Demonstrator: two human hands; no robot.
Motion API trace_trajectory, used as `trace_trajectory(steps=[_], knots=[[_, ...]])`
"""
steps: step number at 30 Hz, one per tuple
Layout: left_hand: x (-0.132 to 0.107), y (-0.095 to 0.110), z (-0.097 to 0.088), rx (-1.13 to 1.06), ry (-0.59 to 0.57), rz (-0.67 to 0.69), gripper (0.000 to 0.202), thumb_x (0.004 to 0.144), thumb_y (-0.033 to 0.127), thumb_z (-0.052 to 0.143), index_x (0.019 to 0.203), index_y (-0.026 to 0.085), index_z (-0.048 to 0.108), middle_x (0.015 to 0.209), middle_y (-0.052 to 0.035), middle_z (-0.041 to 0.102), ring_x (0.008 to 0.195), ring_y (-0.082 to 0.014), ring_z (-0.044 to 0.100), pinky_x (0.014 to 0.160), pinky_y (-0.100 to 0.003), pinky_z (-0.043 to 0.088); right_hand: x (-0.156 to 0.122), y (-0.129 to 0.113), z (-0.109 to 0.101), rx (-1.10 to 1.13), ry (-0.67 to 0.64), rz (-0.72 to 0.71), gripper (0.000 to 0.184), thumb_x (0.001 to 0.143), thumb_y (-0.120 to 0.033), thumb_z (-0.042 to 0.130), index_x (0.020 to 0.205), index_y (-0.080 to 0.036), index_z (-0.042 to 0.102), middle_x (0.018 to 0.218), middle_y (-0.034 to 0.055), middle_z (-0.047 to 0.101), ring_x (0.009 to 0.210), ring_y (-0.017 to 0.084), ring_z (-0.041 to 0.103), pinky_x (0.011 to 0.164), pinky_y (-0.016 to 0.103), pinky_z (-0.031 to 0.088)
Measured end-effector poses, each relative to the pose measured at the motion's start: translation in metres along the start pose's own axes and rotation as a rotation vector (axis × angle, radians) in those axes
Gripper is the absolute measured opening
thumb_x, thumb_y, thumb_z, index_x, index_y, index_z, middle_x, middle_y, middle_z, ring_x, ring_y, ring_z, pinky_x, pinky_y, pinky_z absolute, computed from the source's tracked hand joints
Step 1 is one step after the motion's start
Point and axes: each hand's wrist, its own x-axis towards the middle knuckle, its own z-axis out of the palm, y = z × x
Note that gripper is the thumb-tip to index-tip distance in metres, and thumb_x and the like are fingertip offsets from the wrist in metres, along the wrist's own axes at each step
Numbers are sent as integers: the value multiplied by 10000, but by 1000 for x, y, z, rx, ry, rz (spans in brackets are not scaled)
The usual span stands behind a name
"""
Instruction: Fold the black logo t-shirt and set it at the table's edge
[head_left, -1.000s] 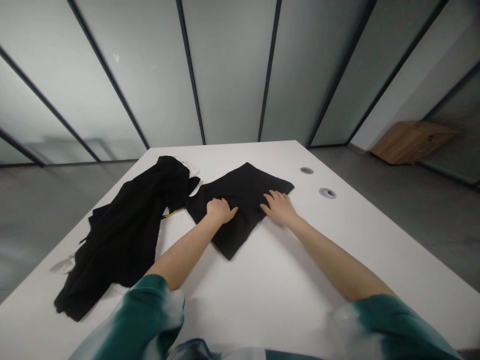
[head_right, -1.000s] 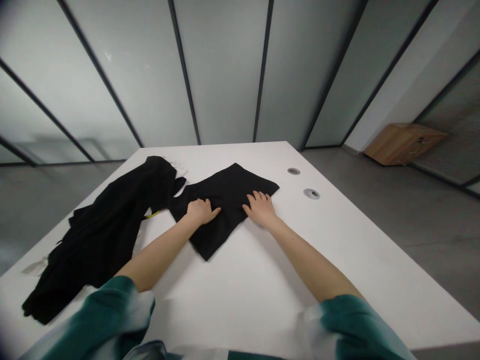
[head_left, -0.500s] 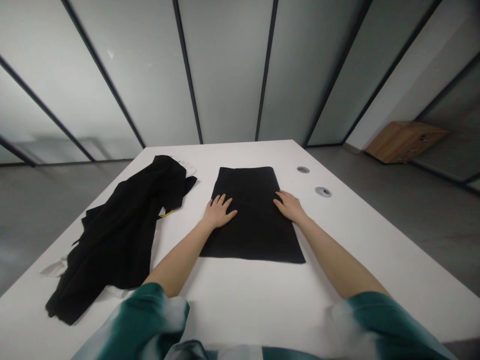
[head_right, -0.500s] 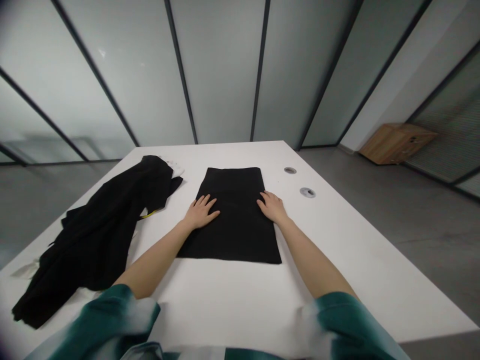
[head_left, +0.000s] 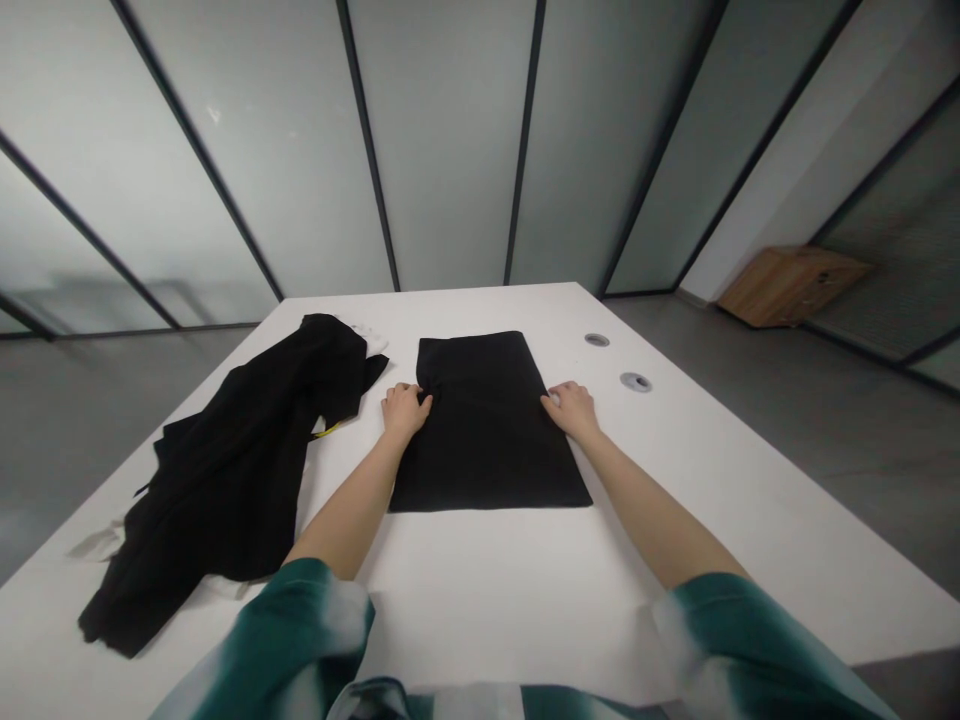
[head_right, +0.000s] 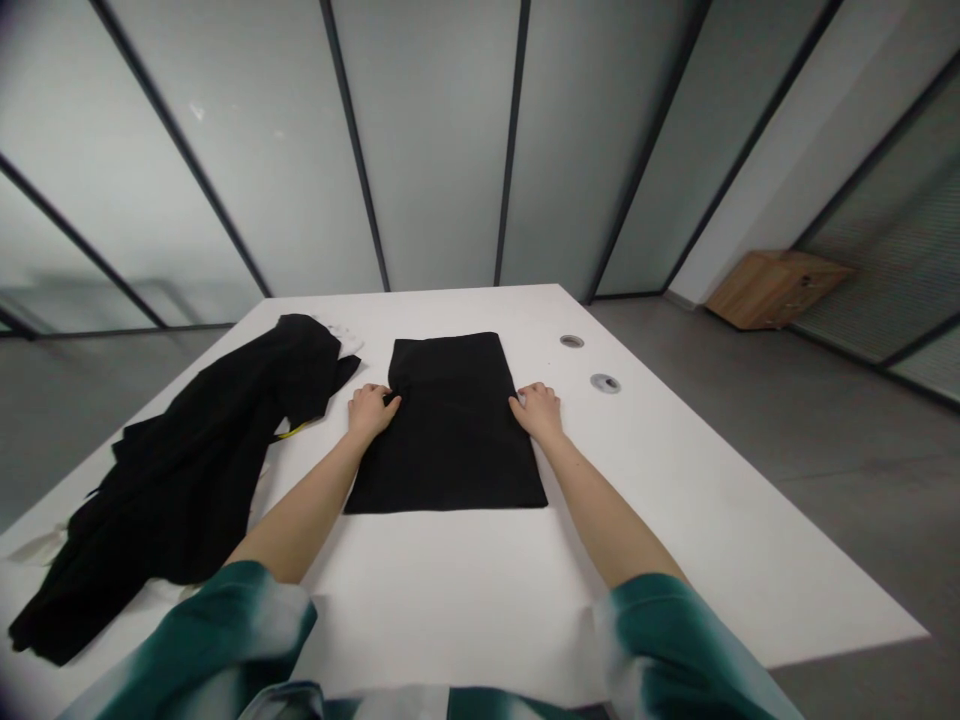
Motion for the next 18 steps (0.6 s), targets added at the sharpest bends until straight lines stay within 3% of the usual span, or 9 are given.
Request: trace_trajectory(steps=[5,11,14,18], knots=[[5,0,4,-64,-1,51,281,925,317,478,1099,192,658,1165,-162,652,1139,-340,564,920,-439,444,2,-2,4,86,16,-17,249,882,-321,549,986,-176,723,1105,155,668,1024,307,592,867,406,436],[6,-4,0,-164,-10,18,347,973,348,370,1204,187,573,1118,-155,683,1061,-317,614,886,-419,445,11,15,10,625,56,8,185,792,-387,541,785,-213,603,694,26,653,682,204,591,661,323,457],[-1,-1,-2,-53,21,48,441,928,459,464,1257,181,560,1248,-182,625,1153,-366,548,929,-471,421,12,20,13,786,66,39,203,742,-423,567,791,-226,563,635,1,634,613,193,566,611,316,442],[-11,6,-1,91,-20,53,584,864,564,540,1231,113,593,1347,-233,544,1231,-420,468,981,-528,387,12,21,16,843,32,37,268,724,-402,586,927,-228,564,661,-13,659,613,187,579,617,314,445]])
